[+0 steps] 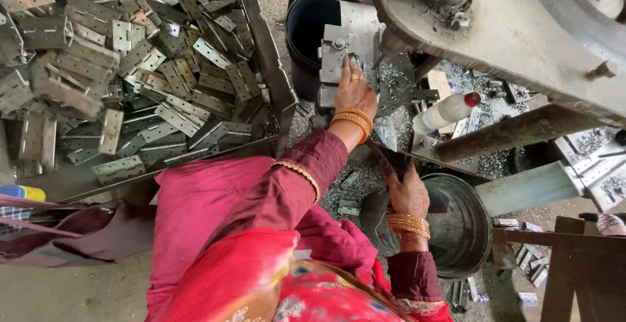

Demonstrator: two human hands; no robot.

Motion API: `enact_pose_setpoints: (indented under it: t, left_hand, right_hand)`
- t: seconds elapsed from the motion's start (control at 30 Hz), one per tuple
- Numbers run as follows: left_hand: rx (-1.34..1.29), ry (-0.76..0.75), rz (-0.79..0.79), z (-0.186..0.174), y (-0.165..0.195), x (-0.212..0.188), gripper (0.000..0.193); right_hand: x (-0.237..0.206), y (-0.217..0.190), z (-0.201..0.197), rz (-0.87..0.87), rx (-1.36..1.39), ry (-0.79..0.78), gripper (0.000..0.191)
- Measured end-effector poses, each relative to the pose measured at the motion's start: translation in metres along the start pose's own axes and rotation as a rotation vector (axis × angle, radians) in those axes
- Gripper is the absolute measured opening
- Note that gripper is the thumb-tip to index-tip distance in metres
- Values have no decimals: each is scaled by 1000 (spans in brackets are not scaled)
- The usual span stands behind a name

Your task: The person repeatedly picks metal hinge pieces from a bin, places them into a press machine, and operates the lever to process them. The processed pieces are then removed and placed back into the bin. The cycle continues throughout the clip.

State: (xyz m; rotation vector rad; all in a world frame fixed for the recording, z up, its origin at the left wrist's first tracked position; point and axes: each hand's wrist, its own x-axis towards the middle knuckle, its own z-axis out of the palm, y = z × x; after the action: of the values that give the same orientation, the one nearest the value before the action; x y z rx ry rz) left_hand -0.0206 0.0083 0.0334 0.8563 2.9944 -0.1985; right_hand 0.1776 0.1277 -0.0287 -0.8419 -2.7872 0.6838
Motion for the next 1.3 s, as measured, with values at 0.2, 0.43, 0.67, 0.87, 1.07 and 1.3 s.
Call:
enact_pose_setpoints:
  t: [0.2,0.43,0.67,0.87,1.07,1.3]
  left_hand:
    - [-36,202,-48,7,-1,4,42]
    - [-68,193,15,14,-1,9,46]
    - [-120,334,-50,18,-3,16,52]
    - [-60,-15,24,17,-7,22,36]
    - [-69,223,-52,12,-9,28,56]
    - [101,-111,43,-3,-5,36,47]
  right_hand:
    - [-11,58,105,151,84,-136,56]
    - [11,96,101,-29,113,-189,59]
    - [-6,70,101,203,-8,-131,58]
    - [8,91,93,159,99,-238,52]
    - [-2,93,111,175,91,-98,61]
    - [6,96,99,83,82,-199,60]
